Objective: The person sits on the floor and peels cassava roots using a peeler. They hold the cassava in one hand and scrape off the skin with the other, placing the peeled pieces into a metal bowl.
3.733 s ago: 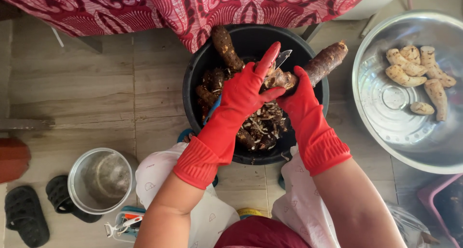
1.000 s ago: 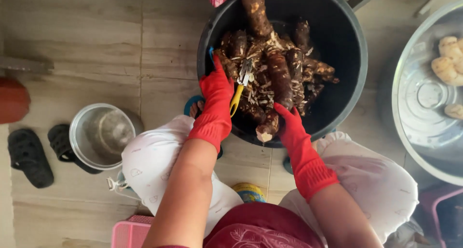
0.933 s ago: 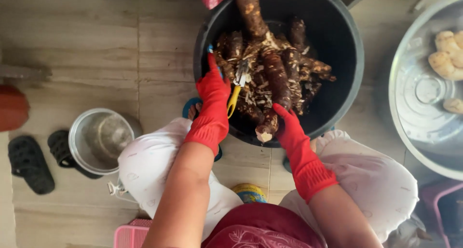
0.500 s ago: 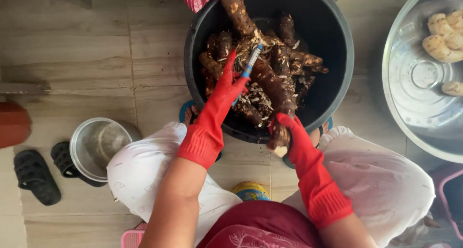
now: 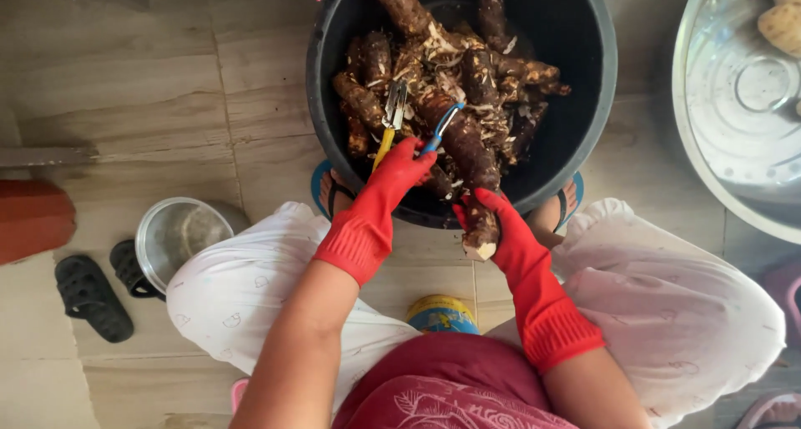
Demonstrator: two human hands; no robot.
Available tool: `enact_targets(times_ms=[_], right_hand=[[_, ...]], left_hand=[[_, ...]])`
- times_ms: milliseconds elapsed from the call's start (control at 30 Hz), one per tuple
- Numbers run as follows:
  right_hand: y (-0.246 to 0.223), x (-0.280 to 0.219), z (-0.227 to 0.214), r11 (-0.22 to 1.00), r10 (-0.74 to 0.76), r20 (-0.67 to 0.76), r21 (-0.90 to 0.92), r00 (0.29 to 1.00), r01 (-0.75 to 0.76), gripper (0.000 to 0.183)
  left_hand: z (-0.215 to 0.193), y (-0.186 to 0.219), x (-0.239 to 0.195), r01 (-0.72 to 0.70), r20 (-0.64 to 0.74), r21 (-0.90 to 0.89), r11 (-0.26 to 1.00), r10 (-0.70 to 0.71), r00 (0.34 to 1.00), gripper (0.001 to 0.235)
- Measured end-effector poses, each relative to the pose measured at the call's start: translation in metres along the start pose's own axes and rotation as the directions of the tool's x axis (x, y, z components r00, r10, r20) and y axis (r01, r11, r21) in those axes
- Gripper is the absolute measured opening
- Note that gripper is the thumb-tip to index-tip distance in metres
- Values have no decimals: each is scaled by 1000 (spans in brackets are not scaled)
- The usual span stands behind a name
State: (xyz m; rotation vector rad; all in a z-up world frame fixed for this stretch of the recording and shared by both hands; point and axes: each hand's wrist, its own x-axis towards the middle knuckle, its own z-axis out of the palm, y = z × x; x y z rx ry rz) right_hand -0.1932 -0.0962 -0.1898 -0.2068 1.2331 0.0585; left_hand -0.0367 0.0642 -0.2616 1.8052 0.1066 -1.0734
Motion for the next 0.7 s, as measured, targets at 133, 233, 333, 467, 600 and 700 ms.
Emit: enact_targets(times_ms=[133,233,333,467,600,700], right_hand=[[-5,5,-3,1000,-2,4,-22,1000,3,63],[-11,6,2,1000,13,-17,-13,1000,-14,73],[-9,25,-9,999,12,-5,-39,1000,-12,63],[-10,11,-6,1000,7,-67,3,998,-7,70],[-18,-59,34,963,-74,-23,-260,997,66,91],[-12,-12,11,976,-69,-27,-208,997,62,96]], left_hand=[[11,35,-36,-82,33,691,718,81,996,50],[28,26,-60,-328,221,743,584,248,943,48],[28,26,-59,-411,323,785,463,260,910,33],[-8,30,18,-190,159,965,182,176,972,31],[-72,34,116,188,-181,869,457,-60,982,53],[-59,59,65,176,-160,806,565,-78,984,61]])
